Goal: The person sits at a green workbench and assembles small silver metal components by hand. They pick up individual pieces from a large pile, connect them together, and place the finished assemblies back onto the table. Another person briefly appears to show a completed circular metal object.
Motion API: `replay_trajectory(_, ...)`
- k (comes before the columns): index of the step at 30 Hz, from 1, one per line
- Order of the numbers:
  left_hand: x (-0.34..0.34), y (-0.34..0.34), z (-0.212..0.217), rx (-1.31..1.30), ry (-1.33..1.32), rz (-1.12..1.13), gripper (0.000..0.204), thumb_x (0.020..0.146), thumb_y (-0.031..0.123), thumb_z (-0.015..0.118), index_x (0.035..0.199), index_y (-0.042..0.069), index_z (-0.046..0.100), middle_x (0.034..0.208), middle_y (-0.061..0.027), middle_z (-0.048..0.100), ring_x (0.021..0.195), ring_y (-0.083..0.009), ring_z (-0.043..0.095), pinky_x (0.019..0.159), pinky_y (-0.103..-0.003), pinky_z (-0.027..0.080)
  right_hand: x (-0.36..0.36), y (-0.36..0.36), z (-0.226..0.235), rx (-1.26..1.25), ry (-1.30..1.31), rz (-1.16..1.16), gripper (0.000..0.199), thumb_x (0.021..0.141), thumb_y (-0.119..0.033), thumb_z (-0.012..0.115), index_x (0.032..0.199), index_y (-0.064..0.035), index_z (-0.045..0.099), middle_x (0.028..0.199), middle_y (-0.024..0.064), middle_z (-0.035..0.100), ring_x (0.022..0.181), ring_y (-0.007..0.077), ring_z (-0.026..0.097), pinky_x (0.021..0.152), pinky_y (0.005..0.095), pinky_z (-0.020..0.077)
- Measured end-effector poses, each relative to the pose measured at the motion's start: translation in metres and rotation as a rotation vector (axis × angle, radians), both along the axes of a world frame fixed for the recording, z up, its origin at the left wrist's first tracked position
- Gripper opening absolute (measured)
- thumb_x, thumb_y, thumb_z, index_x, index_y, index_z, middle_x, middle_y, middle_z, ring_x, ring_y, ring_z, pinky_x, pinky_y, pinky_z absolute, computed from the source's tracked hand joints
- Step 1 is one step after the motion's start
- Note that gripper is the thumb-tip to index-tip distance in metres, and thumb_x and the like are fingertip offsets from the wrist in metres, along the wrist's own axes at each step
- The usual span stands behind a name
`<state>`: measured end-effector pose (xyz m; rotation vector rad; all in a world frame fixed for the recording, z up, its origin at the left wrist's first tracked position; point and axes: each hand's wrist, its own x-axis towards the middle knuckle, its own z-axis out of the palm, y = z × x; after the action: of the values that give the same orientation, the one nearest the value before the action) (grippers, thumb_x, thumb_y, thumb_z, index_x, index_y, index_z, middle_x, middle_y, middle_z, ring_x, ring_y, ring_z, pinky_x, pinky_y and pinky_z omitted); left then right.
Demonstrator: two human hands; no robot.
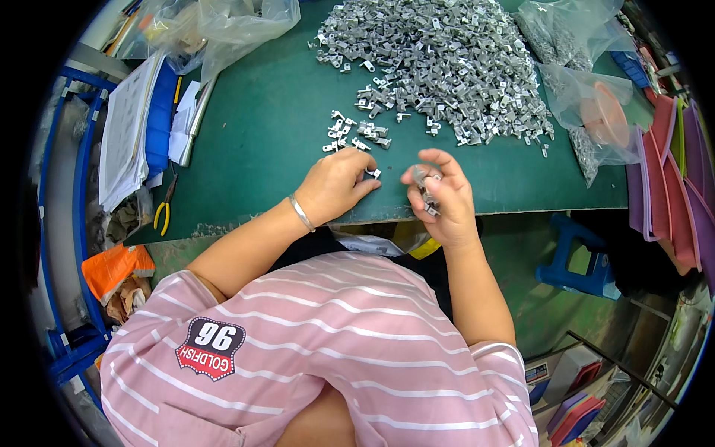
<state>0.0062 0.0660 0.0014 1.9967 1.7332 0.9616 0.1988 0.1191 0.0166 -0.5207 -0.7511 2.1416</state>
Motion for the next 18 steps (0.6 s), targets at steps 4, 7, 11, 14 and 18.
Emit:
replay_trajectory(4,0.002,-0.004,0.006,-0.189,-0.29,-0.022,0.015,0.079,0.01,0.064,0.089,0.0,0.059,0.073,-0.0066,0.058,0.06,-0.0188,0.055,0.055,-0.03,0.046,0.036,-0.007,-0.018,-0.066,0.076,0.263,0.009,0.082,-0.008,0.056,0.085,0.0006,0.055,0.078,0.0117,0.054,0.053,0.0095,0.045,0.038,0.0164,0.0285)
replay_trajectory(7,-0.003,-0.026,0.025,-0.938,-1.12,-0.079,0.012,0.086,0.012,0.054,0.087,0.0,0.056,0.075,-0.0071,0.057,0.058,-0.0125,0.05,0.044,-0.025,0.038,0.06,-0.014,-0.025,-0.224,-0.158,0.509,0.009,0.082,-0.008,0.057,0.081,0.0008,0.054,0.074,0.0109,0.054,0.053,0.01,0.045,0.036,0.0173,0.0268)
replay_trajectory(11,0.008,-0.052,0.003,-1.479,-1.734,0.051,0.016,0.088,0.015,0.045,0.09,0.001,0.053,0.077,-0.012,0.056,0.062,-0.0143,0.052,0.042,-0.021,0.036,0.06,-0.03,-0.069,-0.698,-0.405,0.314,0.012,0.086,-0.012,0.054,0.089,-0.0008,0.053,0.08,0.0109,0.054,0.062,0.0158,0.052,0.041,0.0213,0.0396)
replay_trajectory(14,0.03,-0.055,-0.019,-1.512,-1.704,0.198,0.016,0.087,0.016,0.047,0.095,0.002,0.051,0.081,-0.0118,0.057,0.065,-0.0166,0.056,0.046,-0.023,0.042,0.036,-0.03,-0.105,-0.843,-0.471,-0.066,0.025,0.089,-0.019,0.051,0.106,-0.0006,0.048,0.099,0.0152,0.053,0.081,0.0246,0.057,0.062,0.0333,0.0525)
replay_trajectory(18,0.061,-0.047,-0.067,-1.175,-1.718,0.379,0.028,0.094,0.02,0.042,0.113,0.0,0.045,0.11,-0.0152,0.051,0.096,-0.0241,0.053,0.075,-0.034,0.052,0.03,-0.013,-0.109,-0.578,-0.794,0.166,0.041,0.09,-0.024,0.049,0.124,-0.0012,0.041,0.119,0.0172,0.049,0.099,0.0311,0.055,0.081,0.0471,0.0494)
